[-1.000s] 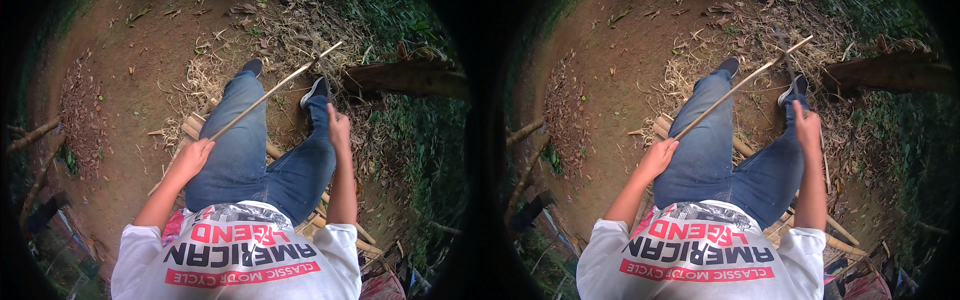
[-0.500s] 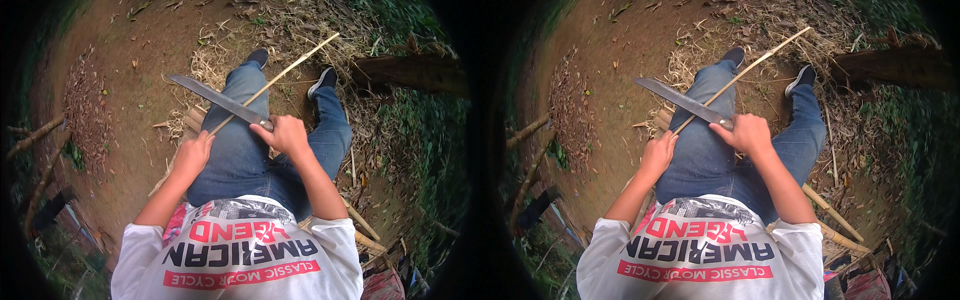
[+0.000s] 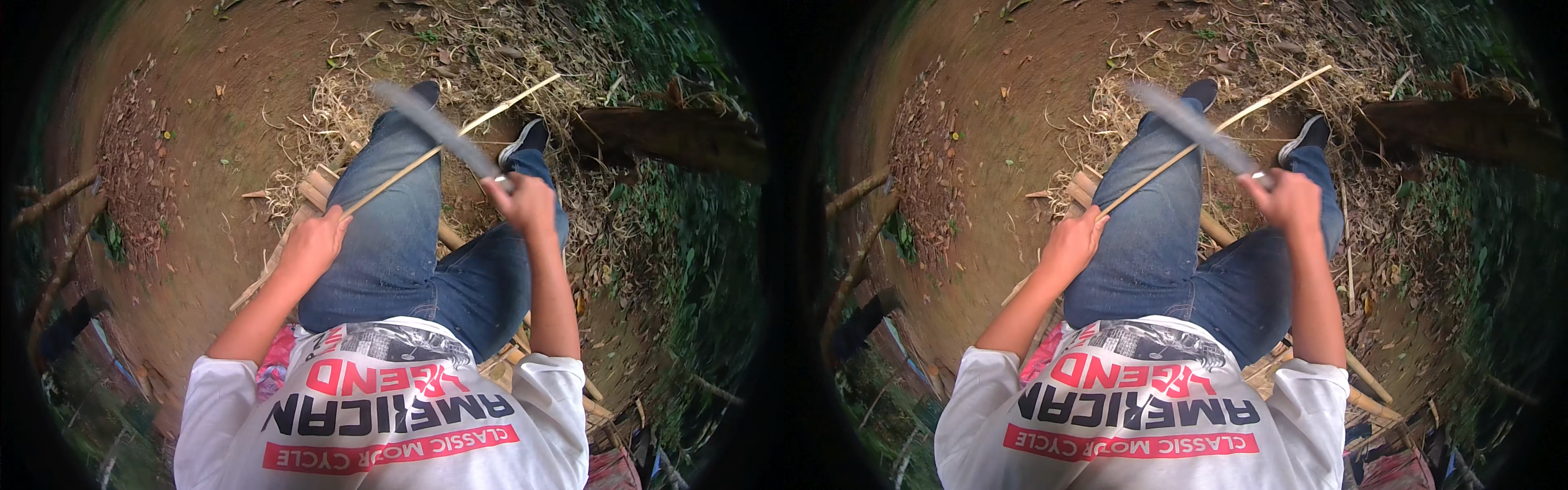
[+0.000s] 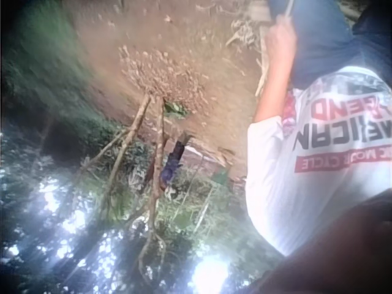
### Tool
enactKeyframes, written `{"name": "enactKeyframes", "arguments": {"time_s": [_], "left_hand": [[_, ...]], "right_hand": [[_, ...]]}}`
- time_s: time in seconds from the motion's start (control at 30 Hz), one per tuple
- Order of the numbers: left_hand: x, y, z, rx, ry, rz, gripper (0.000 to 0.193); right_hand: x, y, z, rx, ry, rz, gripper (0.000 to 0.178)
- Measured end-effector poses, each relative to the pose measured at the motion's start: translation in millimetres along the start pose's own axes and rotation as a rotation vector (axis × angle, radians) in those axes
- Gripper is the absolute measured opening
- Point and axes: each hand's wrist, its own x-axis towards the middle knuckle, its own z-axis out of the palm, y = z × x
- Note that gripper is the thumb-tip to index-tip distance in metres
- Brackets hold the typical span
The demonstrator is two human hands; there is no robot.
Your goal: The person holds a thin bamboo strip and scrapes its surface using a large blade, removing shavings until a section is thinned.
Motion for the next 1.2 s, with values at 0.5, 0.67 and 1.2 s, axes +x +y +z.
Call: {"name": "enactKeyframes", "arguments": {"time_s": [0.5, 0.67, 1.2], "left_hand": [[7, -1, -4, -0.194, -0.074, -0.023, 0.023], [12, -11, -5, -0.324, -0.11, -0.013, 0.035], [39, -17, -17, -0.329, -0.181, -0.129, 0.052]], "right_hand": [[-48, 72, 31, 0.923, 0.331, 0.452, 0.058], [-54, -13, 59, 0.855, 0.248, 0.265, 0.052], [-90, -24, 60, 0.966, 0.104, 0.252, 0.049]]}}
